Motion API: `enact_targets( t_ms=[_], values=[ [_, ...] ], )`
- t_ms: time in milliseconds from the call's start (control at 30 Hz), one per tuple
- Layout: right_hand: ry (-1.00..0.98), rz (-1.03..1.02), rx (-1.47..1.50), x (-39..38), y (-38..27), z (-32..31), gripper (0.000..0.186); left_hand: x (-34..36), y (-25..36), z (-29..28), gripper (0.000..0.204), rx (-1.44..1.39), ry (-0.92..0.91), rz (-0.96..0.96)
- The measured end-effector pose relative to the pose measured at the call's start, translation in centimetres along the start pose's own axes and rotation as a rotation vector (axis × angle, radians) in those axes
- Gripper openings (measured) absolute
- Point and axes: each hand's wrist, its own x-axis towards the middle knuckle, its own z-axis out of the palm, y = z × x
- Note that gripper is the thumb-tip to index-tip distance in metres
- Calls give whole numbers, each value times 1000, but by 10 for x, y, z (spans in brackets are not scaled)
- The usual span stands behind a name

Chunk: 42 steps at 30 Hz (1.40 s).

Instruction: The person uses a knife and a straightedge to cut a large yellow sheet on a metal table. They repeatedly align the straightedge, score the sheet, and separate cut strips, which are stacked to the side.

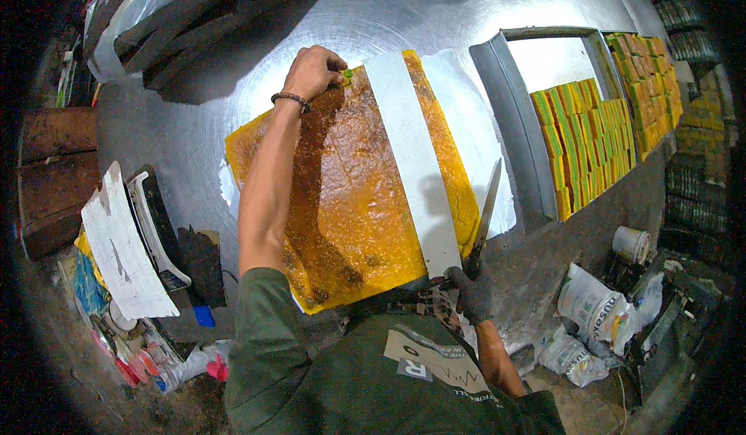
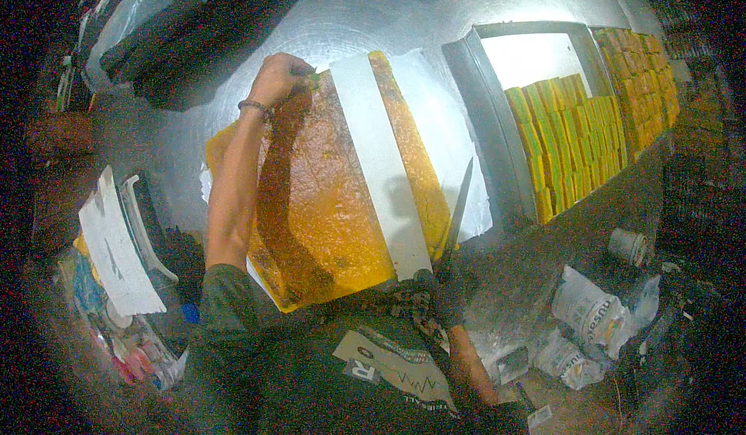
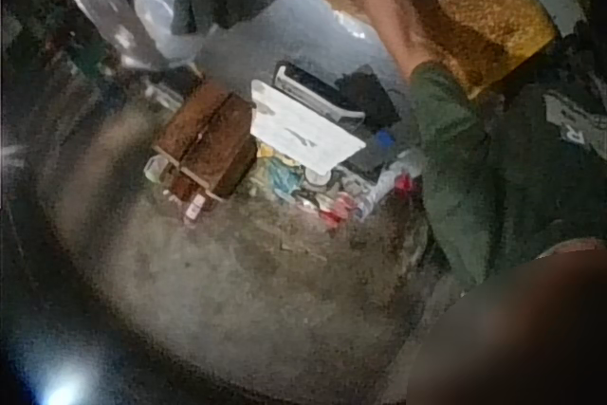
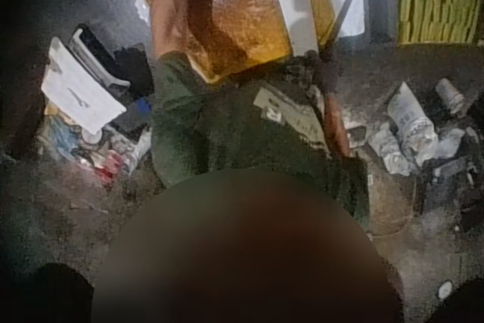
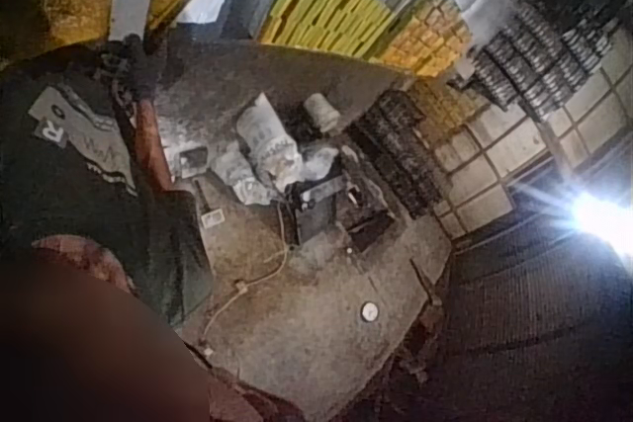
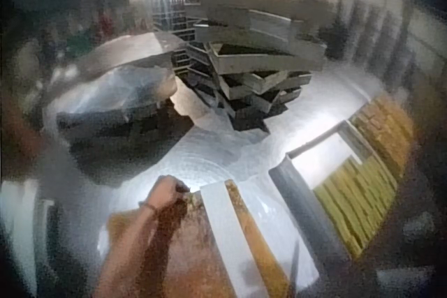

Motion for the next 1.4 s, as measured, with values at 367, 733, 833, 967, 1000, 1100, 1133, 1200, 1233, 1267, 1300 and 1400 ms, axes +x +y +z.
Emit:
enact_targets(
  t_ms=[367, 733, 833, 967, 1000, 1100, 1133, 1200, 1233, 1267, 1300, 1400],
  values=[
    [-33, -19, 26, 6, 17, -3, 29, 5, 3, 14, 27, 215, 35, -31],
    [-16, -14, 29, 5, 13, 1, 33, 11, -6, 1, 22, -19, -49, 37],
    [-10, -66, 71, 3, 7, 3, 36, 14, -14, -5, 19, -54, 61, 1],
    [23, 95, -100, 4, 9, -1, 36, 14, -32, -10, 24, -54, 215, -106],
    [32, 160, -181, 6, 12, -3, 36, 14, -36, -9, 26, -26, 223, -136],
    [13, -5, 18, 14, 27, -7, 33, 9, -39, 2, 25, 80, 246, -158],
    [4, -27, 27, 16, 31, -9, 33, 8, -39, 4, 24, 79, 150, -73],
    [-7, -36, 23, 19, 39, -11, 32, 5, -35, 10, 24, 41, -2, -16],
    [-12, -35, 19, 19, 41, -12, 32, 4, -33, 13, 24, 25, -75, 13],
    [-15, -35, 16, 19, 42, -12, 32, 2, -30, 15, 25, 46, -73, 34],
    [-17, -38, 10, 19, 42, -12, 31, 2, -28, 16, 25, 52, -96, 23],
    [-18, -41, 7, 16, 35, -9, 31, 0, -26, 18, 25, 49, -138, -14]
  ],
)
